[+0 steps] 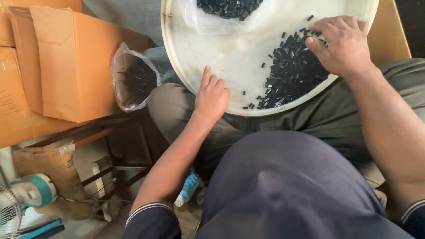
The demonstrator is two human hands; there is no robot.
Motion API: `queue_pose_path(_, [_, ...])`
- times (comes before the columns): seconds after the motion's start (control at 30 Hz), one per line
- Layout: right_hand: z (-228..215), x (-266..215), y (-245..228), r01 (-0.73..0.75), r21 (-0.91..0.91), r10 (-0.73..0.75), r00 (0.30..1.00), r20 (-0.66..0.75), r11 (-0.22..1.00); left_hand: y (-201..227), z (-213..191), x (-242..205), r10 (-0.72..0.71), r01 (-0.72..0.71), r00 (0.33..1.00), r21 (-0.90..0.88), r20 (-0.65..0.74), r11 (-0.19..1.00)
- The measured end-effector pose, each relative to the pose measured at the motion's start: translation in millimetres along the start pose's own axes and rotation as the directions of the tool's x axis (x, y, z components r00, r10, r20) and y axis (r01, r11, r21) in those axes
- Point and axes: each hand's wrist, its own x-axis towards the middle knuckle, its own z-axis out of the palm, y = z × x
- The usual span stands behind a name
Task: The person sits on the floor and sorts small black fasteners from a white basin into a plastic bag and a cardboard box. They pick up fasteners by hand, separate them into piles, and transfer them into containers.
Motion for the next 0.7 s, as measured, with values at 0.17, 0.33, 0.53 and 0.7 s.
queue_pose_path(0.17, [4, 0, -1, -0.033, 0.034, 0.034, 0.998, -0.048, 0.999, -6, -17, -1, -0.071, 0.087, 0.973, -0.064, 0.222, 0.994])
queue_pose_path(0.33, [-2, 22, -13, -0.124, 0.075, 0.131, 0.985, -0.108, 0.989, 21, -26, 10, -0.136, 0.144, 0.990, -0.427, 0.050, 0.893])
queue_pose_path(0.53, [-7, 33, -30, -0.087, -0.091, 0.096, 0.990, 0.100, 0.992, 62, -12, 33, -0.298, 0.435, 0.895, -0.502, 0.332, 0.748])
queue_pose_path(0.7, [-9, -3, -64, -0.082, -0.114, 0.095, 0.989, 0.112, 0.990, 81, -4, 45, -0.245, 0.340, 0.940, -0.669, 0.236, 0.661])
